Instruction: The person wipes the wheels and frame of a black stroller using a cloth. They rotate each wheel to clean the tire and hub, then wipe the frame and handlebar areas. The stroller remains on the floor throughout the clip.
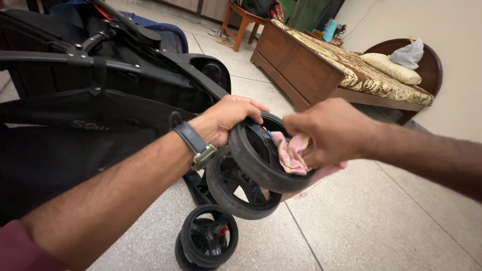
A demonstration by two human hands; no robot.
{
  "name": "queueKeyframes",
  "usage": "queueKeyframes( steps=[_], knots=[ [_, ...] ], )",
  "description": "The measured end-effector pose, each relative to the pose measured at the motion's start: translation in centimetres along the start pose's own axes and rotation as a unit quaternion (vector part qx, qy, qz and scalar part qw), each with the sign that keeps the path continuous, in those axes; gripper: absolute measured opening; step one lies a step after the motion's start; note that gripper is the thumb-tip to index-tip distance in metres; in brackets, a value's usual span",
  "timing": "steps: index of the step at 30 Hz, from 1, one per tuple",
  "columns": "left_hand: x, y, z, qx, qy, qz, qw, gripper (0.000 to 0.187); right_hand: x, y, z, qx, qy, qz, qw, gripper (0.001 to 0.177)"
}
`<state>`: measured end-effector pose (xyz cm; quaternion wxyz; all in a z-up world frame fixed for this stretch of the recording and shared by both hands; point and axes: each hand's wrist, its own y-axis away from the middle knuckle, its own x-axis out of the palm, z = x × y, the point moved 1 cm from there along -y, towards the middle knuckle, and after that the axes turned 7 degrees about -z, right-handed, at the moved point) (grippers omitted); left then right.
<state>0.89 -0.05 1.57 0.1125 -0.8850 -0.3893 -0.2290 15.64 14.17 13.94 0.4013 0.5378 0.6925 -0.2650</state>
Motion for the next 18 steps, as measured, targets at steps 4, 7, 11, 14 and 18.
queueKeyframes(
  steps=[4, 7, 11, 14, 18],
  knots=[
    [0.0, -0.2, -0.1, 0.014, -0.012, 0.0, 1.0, 0.03, 1.8, -0.4, 0.6, 0.001, -0.087, -0.082, 0.993, 0.048],
    [0.6, -0.4, -0.3, 0.025, -0.028, 0.002, 0.999, 0.029, 3.9, -0.1, -0.6, 0.053, -0.139, -0.121, 0.982, 0.052],
    [0.0, -0.1, -0.4, 0.013, -0.028, 0.005, 1.0, 0.031, 6.6, 0.3, -2.0, 0.352, -0.456, 0.144, 0.804, 0.077],
    [-0.1, -0.3, -0.3, 0.014, -0.027, 0.008, 1.0, 0.031, 6.2, 0.5, -2.1, 0.307, -0.591, 0.161, 0.729, 0.067],
    [0.0, -0.9, -0.2, 0.01, -0.02, 0.013, 1.0, 0.03, 3.2, -0.5, -1.9, 0.314, -0.479, 0.192, 0.797, 0.082]
  ],
)
